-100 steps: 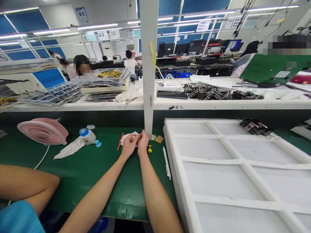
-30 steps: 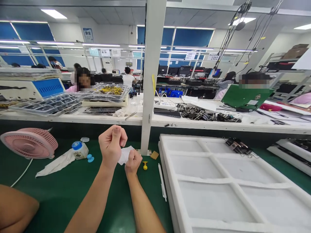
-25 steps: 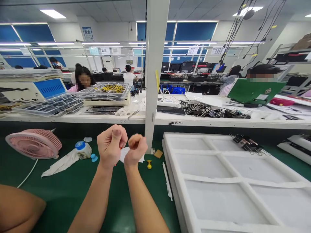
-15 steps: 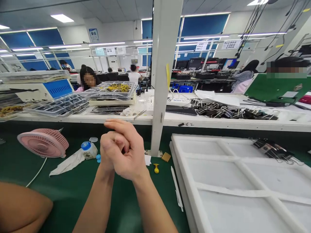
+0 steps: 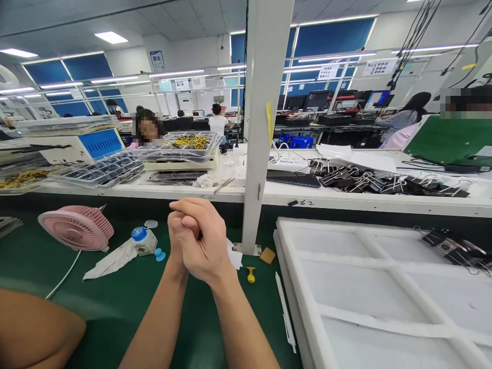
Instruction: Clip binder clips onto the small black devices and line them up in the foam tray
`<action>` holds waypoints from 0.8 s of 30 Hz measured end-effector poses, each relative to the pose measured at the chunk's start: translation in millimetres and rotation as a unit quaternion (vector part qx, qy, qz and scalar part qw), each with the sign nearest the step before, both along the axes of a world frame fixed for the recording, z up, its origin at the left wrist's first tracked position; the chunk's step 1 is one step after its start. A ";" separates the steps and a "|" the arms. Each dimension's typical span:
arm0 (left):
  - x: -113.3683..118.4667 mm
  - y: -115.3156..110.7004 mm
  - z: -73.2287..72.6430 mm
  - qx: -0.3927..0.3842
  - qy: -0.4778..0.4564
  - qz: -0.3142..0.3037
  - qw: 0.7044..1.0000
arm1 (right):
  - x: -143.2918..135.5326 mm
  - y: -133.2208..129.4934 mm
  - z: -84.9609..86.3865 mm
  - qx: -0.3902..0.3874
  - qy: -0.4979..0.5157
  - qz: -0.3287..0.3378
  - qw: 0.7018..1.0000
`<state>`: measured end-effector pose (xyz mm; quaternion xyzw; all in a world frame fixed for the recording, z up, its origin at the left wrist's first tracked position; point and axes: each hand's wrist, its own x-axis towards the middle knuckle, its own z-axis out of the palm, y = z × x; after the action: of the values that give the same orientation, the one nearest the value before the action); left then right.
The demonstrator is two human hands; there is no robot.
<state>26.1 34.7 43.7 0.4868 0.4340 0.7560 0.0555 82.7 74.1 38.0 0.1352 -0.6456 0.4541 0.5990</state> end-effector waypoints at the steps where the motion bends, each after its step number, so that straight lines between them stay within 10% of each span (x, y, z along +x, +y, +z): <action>1: 0.2 -0.2 -0.1 0.001 0.000 0.002 1.000 | -0.3 0.2 -0.1 0.004 0.003 0.001 1.000; 24: -5.0 -0.3 -8.1 0.003 -0.037 0.010 0.999 | -2.0 2.0 -2.0 0.048 -0.005 0.010 0.999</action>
<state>21.1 34.4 35.7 0.4544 0.4340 0.7754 0.0622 80.8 76.1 36.0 0.1681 -0.6679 0.4294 0.5842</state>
